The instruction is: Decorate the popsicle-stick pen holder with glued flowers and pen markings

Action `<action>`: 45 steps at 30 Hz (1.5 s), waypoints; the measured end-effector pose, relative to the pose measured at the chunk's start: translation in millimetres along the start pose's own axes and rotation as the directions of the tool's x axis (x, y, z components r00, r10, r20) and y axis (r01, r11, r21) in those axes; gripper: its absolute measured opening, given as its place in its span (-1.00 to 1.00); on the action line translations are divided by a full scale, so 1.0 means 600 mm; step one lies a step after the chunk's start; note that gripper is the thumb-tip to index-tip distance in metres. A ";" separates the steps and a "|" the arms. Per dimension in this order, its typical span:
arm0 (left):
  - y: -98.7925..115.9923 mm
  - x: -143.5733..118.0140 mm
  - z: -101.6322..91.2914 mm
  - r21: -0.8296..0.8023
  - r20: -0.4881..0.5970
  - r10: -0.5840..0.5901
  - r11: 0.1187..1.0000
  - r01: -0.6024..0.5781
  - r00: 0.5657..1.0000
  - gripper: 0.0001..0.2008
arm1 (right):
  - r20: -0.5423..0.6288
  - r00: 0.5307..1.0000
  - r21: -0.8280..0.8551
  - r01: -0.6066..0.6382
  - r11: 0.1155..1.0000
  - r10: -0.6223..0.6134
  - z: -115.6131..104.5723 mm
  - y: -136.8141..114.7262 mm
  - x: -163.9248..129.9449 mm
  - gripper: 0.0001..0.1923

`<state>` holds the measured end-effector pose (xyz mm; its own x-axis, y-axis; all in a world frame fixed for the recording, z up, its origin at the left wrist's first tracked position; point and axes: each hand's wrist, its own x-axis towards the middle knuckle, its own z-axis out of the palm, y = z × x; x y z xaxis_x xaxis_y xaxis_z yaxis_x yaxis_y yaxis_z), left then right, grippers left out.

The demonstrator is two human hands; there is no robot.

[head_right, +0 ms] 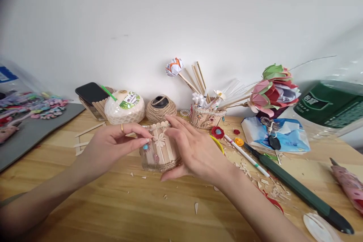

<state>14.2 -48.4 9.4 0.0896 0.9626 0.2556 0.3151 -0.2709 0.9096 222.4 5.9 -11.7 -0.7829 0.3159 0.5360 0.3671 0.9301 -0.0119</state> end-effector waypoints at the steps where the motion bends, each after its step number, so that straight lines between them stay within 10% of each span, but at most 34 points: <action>1: 0.001 0.002 0.001 -0.014 -0.003 -0.020 1.000 0.020 1.000 -0.91 | -0.001 1.000 -0.004 0.004 1.000 -0.004 0.000 0.000 0.000 -0.23; 12: 0.011 0.011 -0.001 -0.155 0.000 -0.131 0.979 0.129 0.991 -0.95 | -0.020 1.000 -0.023 0.023 0.999 -0.023 0.002 0.000 0.005 -0.23; 45: 0.008 0.004 0.009 0.209 -0.092 0.144 0.970 -0.122 0.985 -0.93 | -0.006 1.000 -0.017 0.021 1.000 -0.022 0.003 -0.001 0.004 -0.23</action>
<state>21.0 -47.2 12.7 0.0466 0.9097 0.4126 0.4921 -0.3804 0.7830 219.5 6.5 -11.8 -0.7875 0.2946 0.5413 0.3585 0.9334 0.0136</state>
